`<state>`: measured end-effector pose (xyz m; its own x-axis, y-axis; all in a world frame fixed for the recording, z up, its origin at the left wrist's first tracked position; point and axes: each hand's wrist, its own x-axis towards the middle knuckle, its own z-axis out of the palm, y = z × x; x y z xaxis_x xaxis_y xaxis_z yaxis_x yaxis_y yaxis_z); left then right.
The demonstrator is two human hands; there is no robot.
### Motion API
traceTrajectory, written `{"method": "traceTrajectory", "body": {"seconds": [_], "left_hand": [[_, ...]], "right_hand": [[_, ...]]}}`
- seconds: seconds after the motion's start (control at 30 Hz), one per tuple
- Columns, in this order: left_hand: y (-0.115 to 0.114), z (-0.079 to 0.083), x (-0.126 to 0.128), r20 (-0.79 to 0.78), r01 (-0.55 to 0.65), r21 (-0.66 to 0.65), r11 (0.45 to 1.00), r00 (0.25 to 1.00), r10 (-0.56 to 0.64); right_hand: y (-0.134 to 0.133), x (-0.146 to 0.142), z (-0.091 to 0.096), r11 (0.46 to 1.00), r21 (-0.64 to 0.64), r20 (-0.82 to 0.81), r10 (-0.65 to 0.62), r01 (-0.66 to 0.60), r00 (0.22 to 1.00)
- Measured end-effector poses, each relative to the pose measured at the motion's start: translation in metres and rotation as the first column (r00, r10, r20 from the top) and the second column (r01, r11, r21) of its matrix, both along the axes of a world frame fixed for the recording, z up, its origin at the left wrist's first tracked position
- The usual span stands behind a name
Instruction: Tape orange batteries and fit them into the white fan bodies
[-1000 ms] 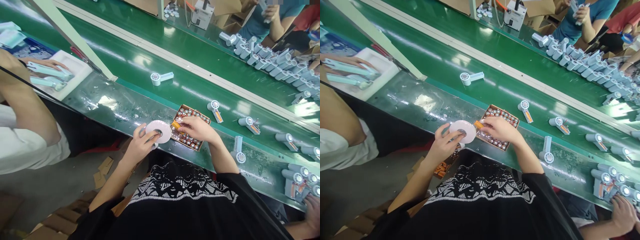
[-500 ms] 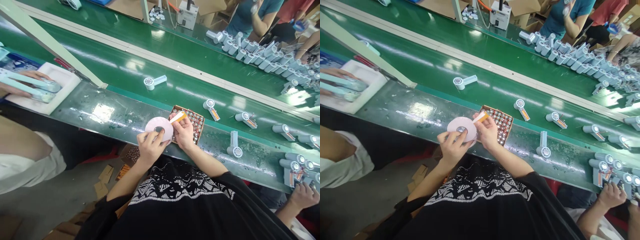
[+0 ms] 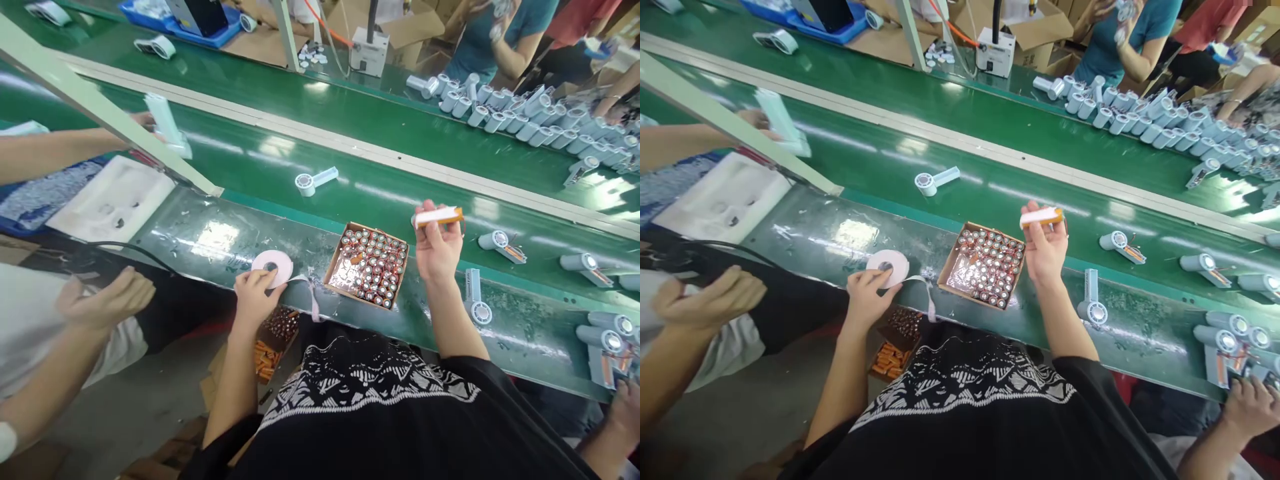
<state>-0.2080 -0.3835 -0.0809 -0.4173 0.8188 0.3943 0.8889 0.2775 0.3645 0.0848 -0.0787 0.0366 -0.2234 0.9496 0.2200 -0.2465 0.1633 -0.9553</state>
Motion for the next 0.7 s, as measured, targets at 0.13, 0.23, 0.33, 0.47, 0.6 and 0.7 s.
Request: {"method": "traceTrajectory", "body": {"seconds": [0.13,0.23,0.33,0.47,0.6,0.7], "left_hand": [[0.017,-0.008,-0.041,0.085,-0.005,-0.084,0.996,0.996,0.012],[0.093,0.016,-0.047,0.08,0.051,-0.043,0.998,0.996,-0.047],[0.195,0.043,-0.055,0.047,0.115,-0.148,0.982,0.993,-0.109],[0.288,0.057,-0.063,-0.043,0.097,-0.386,0.917,0.991,-0.123],[0.327,0.052,-0.067,-0.057,0.107,-0.506,0.856,0.986,-0.157],[0.347,0.049,-0.055,-0.041,0.21,-0.534,0.819,0.961,-0.273]], "right_hand": [[-0.037,0.039,-0.016,0.997,-0.059,0.05,-0.037,0.04,0.998],[-0.046,0.047,-0.022,0.994,-0.059,0.032,-0.085,0.087,0.996],[-0.047,0.048,-0.013,0.995,-0.036,0.03,-0.097,0.098,0.995],[-0.056,0.063,0.0,0.998,-0.042,0.018,-0.049,0.05,0.999],[-0.071,0.099,-0.006,0.995,-0.079,0.043,-0.06,0.064,0.997],[-0.07,0.114,-0.013,0.991,-0.101,0.04,-0.088,0.092,0.995]]}}
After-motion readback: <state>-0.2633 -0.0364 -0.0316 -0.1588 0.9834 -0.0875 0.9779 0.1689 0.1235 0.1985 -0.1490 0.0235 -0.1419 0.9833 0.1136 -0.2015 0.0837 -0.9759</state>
